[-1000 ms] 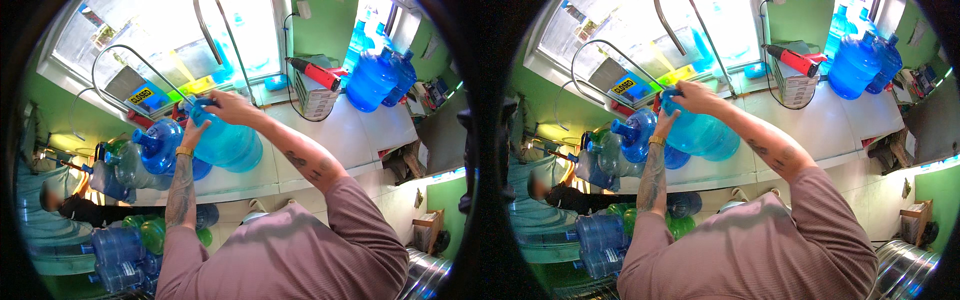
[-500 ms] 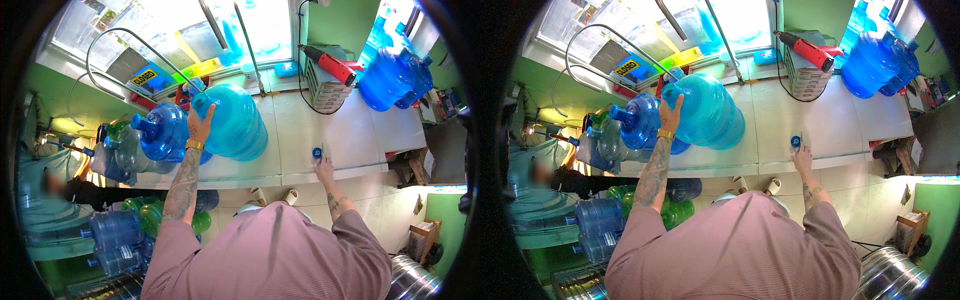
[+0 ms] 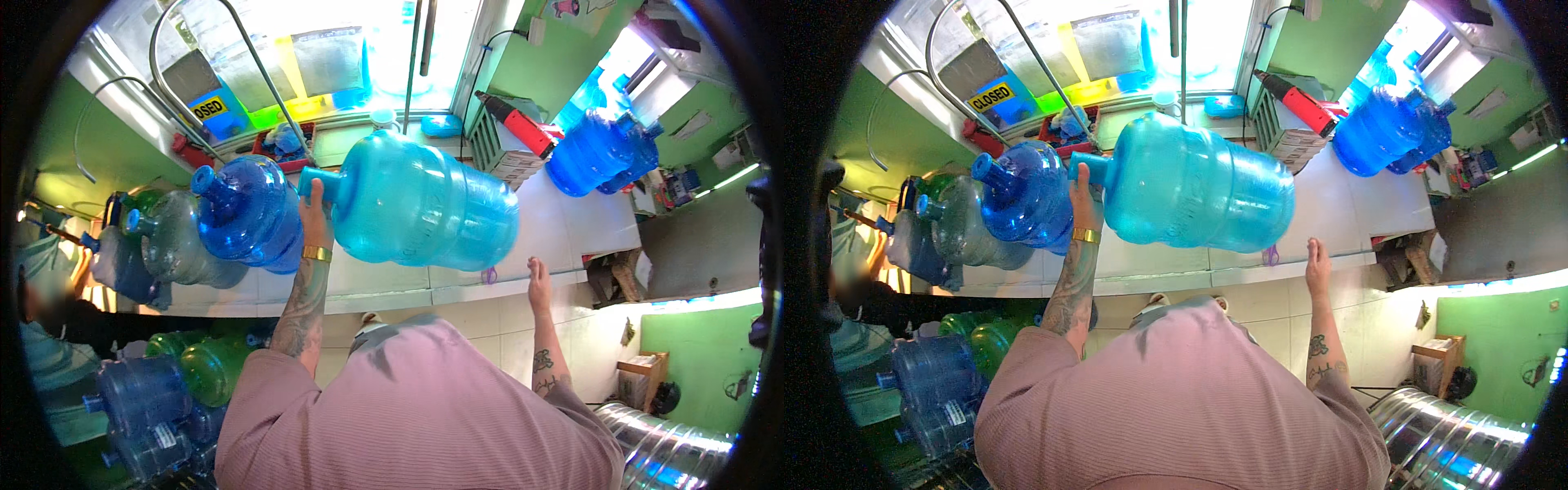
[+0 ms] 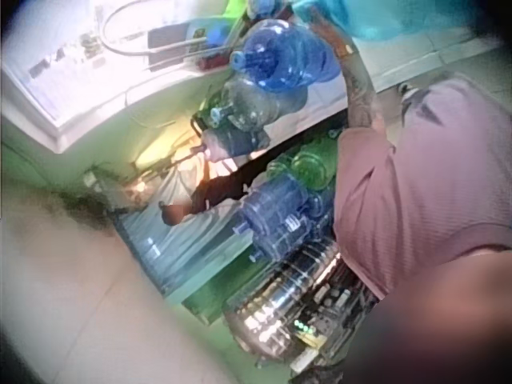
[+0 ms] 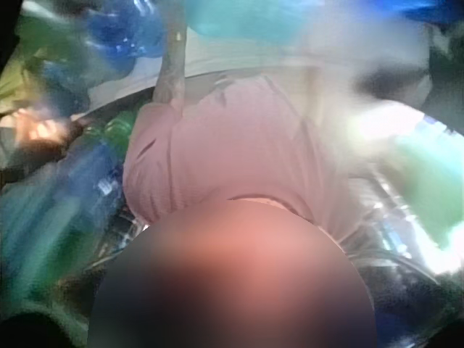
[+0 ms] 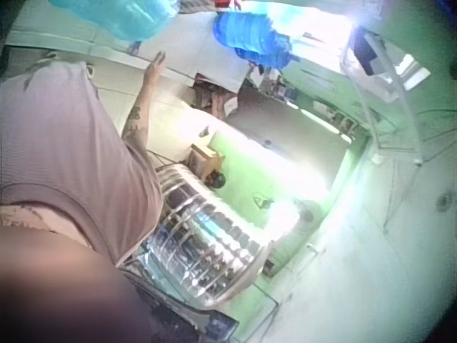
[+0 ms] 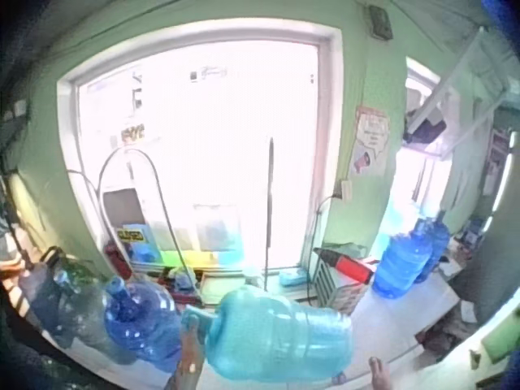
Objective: The person fills large blue water jugs from a tap, secures them with mesh caps, and uses a heat gun to shrink the caps. They then place the sealed jugs on a counter and repeat the process with additional jugs.
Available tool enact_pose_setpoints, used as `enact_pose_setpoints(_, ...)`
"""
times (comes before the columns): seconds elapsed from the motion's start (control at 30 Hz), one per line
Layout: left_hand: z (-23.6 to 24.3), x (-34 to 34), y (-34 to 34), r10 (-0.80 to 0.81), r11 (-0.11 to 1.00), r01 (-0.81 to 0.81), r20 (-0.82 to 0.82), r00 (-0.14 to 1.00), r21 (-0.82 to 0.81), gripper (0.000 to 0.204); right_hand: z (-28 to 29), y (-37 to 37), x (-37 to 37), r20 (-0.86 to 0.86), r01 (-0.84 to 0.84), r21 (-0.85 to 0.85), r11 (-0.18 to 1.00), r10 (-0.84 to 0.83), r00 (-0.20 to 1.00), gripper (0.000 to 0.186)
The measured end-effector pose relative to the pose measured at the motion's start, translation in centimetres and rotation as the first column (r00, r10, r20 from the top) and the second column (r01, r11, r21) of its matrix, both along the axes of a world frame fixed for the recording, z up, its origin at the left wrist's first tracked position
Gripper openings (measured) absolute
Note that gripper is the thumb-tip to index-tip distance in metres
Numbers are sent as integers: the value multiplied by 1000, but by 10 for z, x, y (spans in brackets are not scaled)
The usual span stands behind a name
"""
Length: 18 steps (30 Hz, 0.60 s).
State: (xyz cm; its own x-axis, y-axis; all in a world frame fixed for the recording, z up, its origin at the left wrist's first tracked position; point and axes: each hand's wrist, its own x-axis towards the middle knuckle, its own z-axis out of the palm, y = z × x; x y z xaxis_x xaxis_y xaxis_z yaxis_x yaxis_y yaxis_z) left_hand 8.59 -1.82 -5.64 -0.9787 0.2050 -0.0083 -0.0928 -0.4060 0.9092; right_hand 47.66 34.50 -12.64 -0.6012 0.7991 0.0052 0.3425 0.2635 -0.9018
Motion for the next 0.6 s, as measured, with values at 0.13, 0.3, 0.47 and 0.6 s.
enact_pose_setpoints(0.13, -117, 3, 6, -441, 836, 237, 350, 826, 495, 72, 127, -19, -33, -52, -241, 122, 963, 248, 967, 46)
enact_pose_setpoints(0.3, -227, 68, 32, -585, 687, 289, 271, 765, 667, 67, 238, -100, -88, 142, -335, 417, 845, 303, 942, 45)
enact_pose_setpoints(0.47, -239, 86, 35, -671, 652, 283, 362, 647, 703, 64, 270, -166, -125, 211, -422, 542, 727, 369, 905, 49)
enact_pose_setpoints(0.6, -219, 78, 27, -687, 652, 272, 400, 606, 708, 62, 278, -186, -139, 226, -444, 592, 672, 391, 892, 48)
